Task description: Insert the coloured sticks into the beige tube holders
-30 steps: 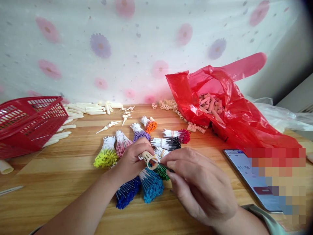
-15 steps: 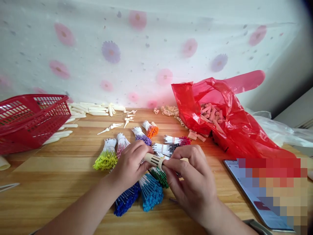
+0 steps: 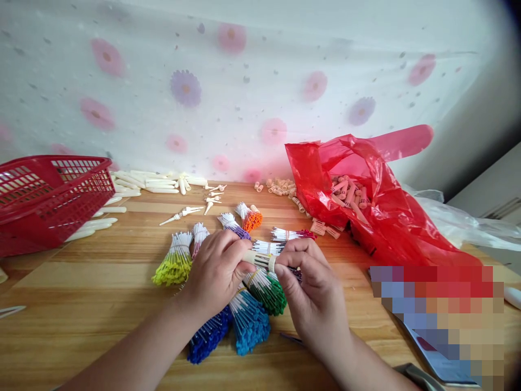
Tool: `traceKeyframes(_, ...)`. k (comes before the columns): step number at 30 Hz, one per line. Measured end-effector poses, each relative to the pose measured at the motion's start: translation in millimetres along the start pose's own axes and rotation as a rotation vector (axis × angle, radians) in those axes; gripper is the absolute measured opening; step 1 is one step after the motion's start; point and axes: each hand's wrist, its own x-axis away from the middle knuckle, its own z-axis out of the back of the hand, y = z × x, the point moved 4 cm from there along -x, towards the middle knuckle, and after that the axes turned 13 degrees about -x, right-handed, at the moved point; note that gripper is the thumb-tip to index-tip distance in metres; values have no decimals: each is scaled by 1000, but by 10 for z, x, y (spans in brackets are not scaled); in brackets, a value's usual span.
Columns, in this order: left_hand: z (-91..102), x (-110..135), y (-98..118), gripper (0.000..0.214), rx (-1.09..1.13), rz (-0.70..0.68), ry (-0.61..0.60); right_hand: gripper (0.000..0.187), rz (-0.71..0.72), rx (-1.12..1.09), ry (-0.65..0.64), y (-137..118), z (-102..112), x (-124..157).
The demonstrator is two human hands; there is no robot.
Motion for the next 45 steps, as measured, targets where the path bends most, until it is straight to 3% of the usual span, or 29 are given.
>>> traceKeyframes(4,-3,16,-20,51,-22,25,25,14,-94,-172,-36,6,-27,25)
traceKeyframes(7,-6,5,-33,51,-19,37,13,14,-116,-207,-87,86,112,-50)
traceKeyframes(9,-16,-8,-64,50,-9,65,-12,13,-72,-88,13,236,371,-174)
traceKeyframes(11,-41,-9,-119,44,10,118,-34,21,-51,242,277,444,732,-302)
traceKeyframes(12,-59,-4,-150,38,17,148,-42,27,-98,446,277,570,853,-366)
traceKeyframes(14,-117,13,-205,21,21,202,-93,22,-164,535,142,813,976,-466)
traceKeyframes(16,-168,13,-219,8,-8,222,-151,17,-208,592,-16,986,971,-501)
traceKeyframes(18,-190,-38,-168,13,-25,184,-186,15,-239,657,-139,1085,891,-491)
traceKeyframes(23,-372,-371,157,29,18,-20,-438,16,-321,798,-274,1168,747,-468)
traceKeyframes(26,-626,-581,328,38,29,-142,-553,15,-364,847,-297,1182,767,-485)
traceKeyframes(31,-976,-709,377,37,66,-190,-628,12,-403,890,-282,1159,857,-501)
traceKeyframes(41,-1063,-680,312,48,123,-179,-638,20,-486,895,-343,1117,880,-492)
traceKeyframes(45,-1122,-698,318,50,166,-170,-642,16,-492,885,-283,1056,987,-497)
